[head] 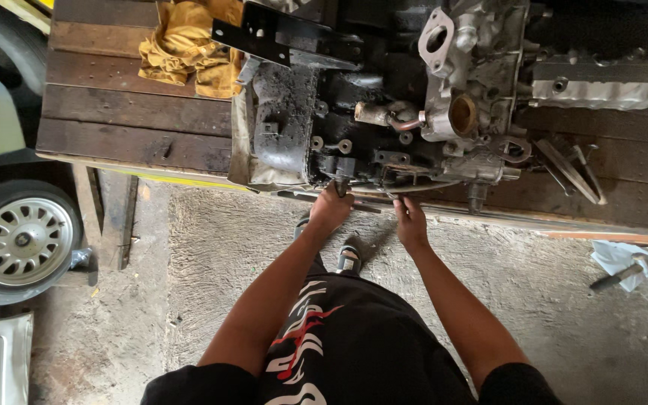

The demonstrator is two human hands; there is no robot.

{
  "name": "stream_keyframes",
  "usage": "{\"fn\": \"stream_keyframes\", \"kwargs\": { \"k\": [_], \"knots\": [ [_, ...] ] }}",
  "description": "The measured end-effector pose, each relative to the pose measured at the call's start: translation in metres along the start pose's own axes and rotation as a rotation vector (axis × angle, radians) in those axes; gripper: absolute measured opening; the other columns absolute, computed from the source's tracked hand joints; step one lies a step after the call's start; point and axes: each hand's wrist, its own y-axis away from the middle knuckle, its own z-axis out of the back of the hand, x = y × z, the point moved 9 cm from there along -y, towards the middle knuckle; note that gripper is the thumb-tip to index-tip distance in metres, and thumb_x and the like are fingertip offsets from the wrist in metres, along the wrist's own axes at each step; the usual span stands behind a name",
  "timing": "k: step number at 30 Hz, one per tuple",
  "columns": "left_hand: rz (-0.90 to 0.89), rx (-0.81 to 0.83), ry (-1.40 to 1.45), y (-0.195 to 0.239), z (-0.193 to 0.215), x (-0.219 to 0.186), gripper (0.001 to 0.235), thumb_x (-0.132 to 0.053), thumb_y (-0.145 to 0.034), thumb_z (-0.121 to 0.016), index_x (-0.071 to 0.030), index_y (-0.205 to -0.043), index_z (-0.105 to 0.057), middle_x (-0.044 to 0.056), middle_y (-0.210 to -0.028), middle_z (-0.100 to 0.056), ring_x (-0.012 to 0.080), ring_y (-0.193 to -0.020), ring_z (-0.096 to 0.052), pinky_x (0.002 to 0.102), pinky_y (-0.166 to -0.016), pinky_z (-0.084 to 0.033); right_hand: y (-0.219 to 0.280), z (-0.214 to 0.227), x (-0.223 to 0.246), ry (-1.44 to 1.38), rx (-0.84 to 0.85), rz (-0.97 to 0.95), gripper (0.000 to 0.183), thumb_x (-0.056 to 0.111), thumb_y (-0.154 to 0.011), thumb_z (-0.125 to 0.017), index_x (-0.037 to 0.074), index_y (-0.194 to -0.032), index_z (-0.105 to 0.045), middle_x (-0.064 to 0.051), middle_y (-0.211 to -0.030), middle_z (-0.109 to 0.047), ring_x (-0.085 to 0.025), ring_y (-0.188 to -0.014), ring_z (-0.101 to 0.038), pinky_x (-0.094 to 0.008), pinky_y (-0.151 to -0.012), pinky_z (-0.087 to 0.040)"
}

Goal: The person uses a wrench to tighten bolts on a disassembled engine block placed on a wooden workbench. The person repeatedly adjusts the wrench and applies torque to secure fasteners on the engine's side.

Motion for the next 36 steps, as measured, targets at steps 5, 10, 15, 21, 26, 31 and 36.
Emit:
{"fn": "stream_keyframes", "kwargs": {
  "k": [5,10,15,21,26,31,36],
  "knots": [
    [0.010,-0.016,-0.028,0.002,0.003,0.001,0.048,-0.033,-0.096,-0.054,-0.002,-0.133,-0.051,0.018,-0.100,-0.071,0.0293,-0.086,-0.071,0.046,-0.077,-0.059,-0.006,0.023,0.011,0.134,-0.031,-0.092,0.035,0.038,-0.101,-0.065,0.005,-0.110,-0.072,-0.006,-0.078,-0.068,-0.017,-0.065,-0.061,-0.034,-0.059,-0.047],
    [-0.054,-0.122,0.013,0.002,0.011,0.001,0.056,-0.038,-0.089,-0.062,-0.006,-0.135,-0.054,0.022,-0.114,-0.072,0.0407,-0.110,-0.068,0.050,-0.097,-0.051,0.007,0.073,0.111,0.215,-0.145,0.105,0.021,0.021,-0.092,-0.081,0.005,-0.104,-0.076,-0.006,-0.078,-0.070,-0.015,-0.063,-0.060,-0.030,-0.055,-0.047],
    [-0.066,-0.149,0.056,0.001,0.011,0.004,0.052,-0.037,-0.083,-0.063,-0.011,-0.128,-0.061,0.021,-0.117,-0.073,0.0403,-0.114,-0.067,0.050,-0.100,-0.050,0.023,0.066,0.202,0.230,-0.160,0.506,0.013,0.015,-0.092,-0.081,0.006,-0.097,-0.073,-0.007,-0.090,-0.074,-0.012,-0.074,-0.069,-0.027,-0.060,-0.054],
    [-0.087,-0.167,0.037,-0.008,0.006,0.008,0.053,-0.038,-0.085,-0.065,-0.009,-0.130,-0.059,0.023,-0.118,-0.071,0.0418,-0.115,-0.066,0.050,-0.100,-0.050,0.014,0.008,0.218,0.283,0.165,0.539,0.011,0.013,-0.091,-0.080,0.004,-0.093,-0.074,-0.007,-0.087,-0.070,-0.015,-0.073,-0.065,-0.028,-0.059,-0.052],
    [-0.061,-0.087,0.048,-0.004,0.004,0.006,0.055,-0.035,-0.089,-0.062,-0.009,-0.136,-0.052,0.021,-0.116,-0.072,0.0382,-0.109,-0.071,0.049,-0.097,-0.053,0.015,0.012,0.215,0.284,0.169,0.473,0.013,0.015,-0.091,-0.078,0.004,-0.092,-0.073,-0.008,-0.098,-0.068,-0.016,-0.072,-0.065,-0.030,-0.059,-0.057],
    [-0.045,-0.063,-0.002,-0.002,0.005,0.003,0.053,-0.036,-0.091,-0.060,-0.009,-0.136,-0.053,0.022,-0.116,-0.072,0.0388,-0.109,-0.071,0.050,-0.097,-0.053,0.016,0.045,0.207,0.237,0.078,0.513,0.018,0.015,-0.088,-0.080,0.000,-0.093,-0.072,-0.010,-0.105,-0.071,-0.021,-0.087,-0.071,-0.034,-0.071,-0.058],
    [-0.071,-0.094,0.031,0.000,0.010,0.001,0.054,-0.035,-0.085,-0.062,-0.009,-0.132,-0.057,0.022,-0.116,-0.072,0.0410,-0.111,-0.069,0.051,-0.098,-0.052,0.031,0.052,0.201,0.371,0.060,0.523,0.015,0.007,-0.087,-0.076,0.000,-0.100,-0.075,-0.010,-0.109,-0.072,-0.025,-0.093,-0.072,-0.035,-0.076,-0.059]
  ]
}}
